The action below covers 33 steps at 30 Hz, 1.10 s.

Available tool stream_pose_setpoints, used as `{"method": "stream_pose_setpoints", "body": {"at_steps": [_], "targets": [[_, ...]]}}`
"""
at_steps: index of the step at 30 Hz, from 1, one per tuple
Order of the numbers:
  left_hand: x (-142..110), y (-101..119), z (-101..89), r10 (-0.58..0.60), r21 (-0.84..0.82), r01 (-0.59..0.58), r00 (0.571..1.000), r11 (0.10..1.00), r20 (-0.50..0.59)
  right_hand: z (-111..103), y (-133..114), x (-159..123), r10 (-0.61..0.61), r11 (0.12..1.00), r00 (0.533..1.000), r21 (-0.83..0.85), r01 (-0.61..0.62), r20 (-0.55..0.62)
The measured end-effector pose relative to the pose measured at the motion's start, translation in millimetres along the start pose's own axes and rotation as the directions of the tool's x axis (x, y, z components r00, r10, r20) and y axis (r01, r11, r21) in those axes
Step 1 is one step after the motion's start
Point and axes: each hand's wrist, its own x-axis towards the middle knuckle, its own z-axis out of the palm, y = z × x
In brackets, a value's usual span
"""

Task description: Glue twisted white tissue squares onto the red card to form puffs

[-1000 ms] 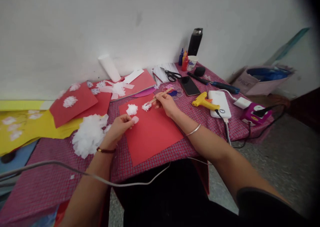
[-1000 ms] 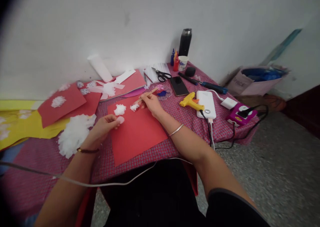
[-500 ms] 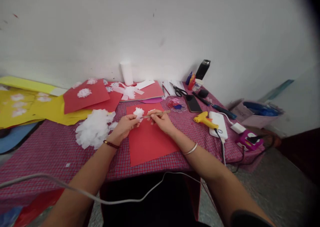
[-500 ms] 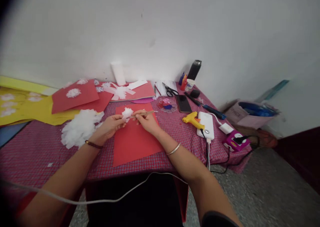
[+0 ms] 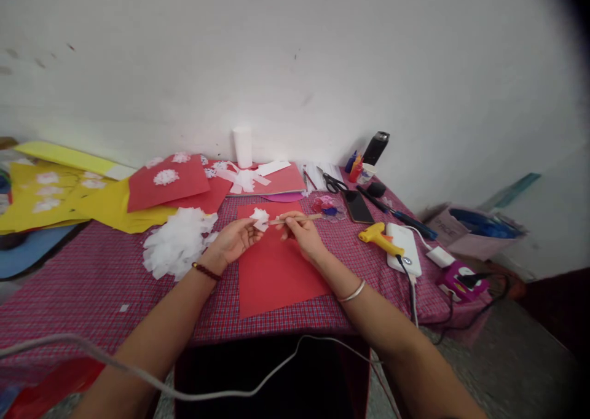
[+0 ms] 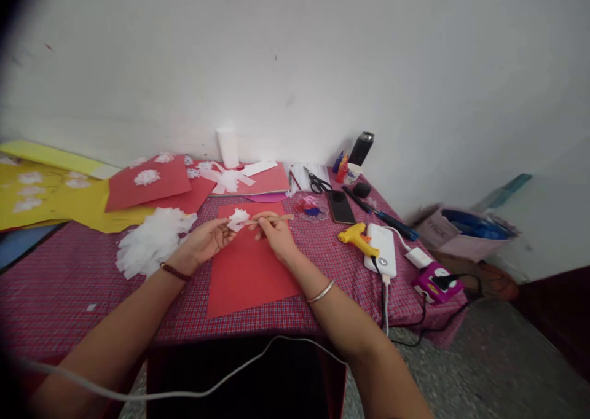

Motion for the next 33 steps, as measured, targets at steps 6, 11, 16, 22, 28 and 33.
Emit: {"method": "stream_pose_setpoints", "body": {"at_steps": [6,11,16,22,28,33], "targets": [[-3.0,-3.7,4.3,0.088,-0.056,-0.088,0.996,0.995,-0.008,5.0,-3.6,-2.6,0.089,0.986,0.996,0.145,-0.085,-0.019],[-3.1,-6.3,10.6,0.201,0.005,-0.201,0.979,0.98,-0.018,8.9,-4.2,-4.1,0.056,0.996,0.998,0.068,-0.053,-0.036],[-14.2,-6.5,23.4,0.335,0.236,-0.327,0.942,0.915,0.006,14.7,-5.7,-6.4,0.113,0.988,0.98,0.124,-0.093,-0.163],[-10.3,4.0,36.8,0.404,0.447,-0.4,0.91,0.8,0.091,2.7,-24.2,-0.5,0.184,0.922,0.983,0.347,-0.172,-0.002],[23.9,24.0,63.1,0.309,0.51,-0.373,0.928,0.775,0.21,-22.1,-31.3,15.2,0.196,0.897,0.973,0.424,-0.126,-0.124],[51.6,18.4,60.7,0.315,0.737,-0.447,0.892,0.507,0.324,-36.6,-26.2,22.7,0.339,0.854,0.92,0.475,-0.213,-0.196]]}}
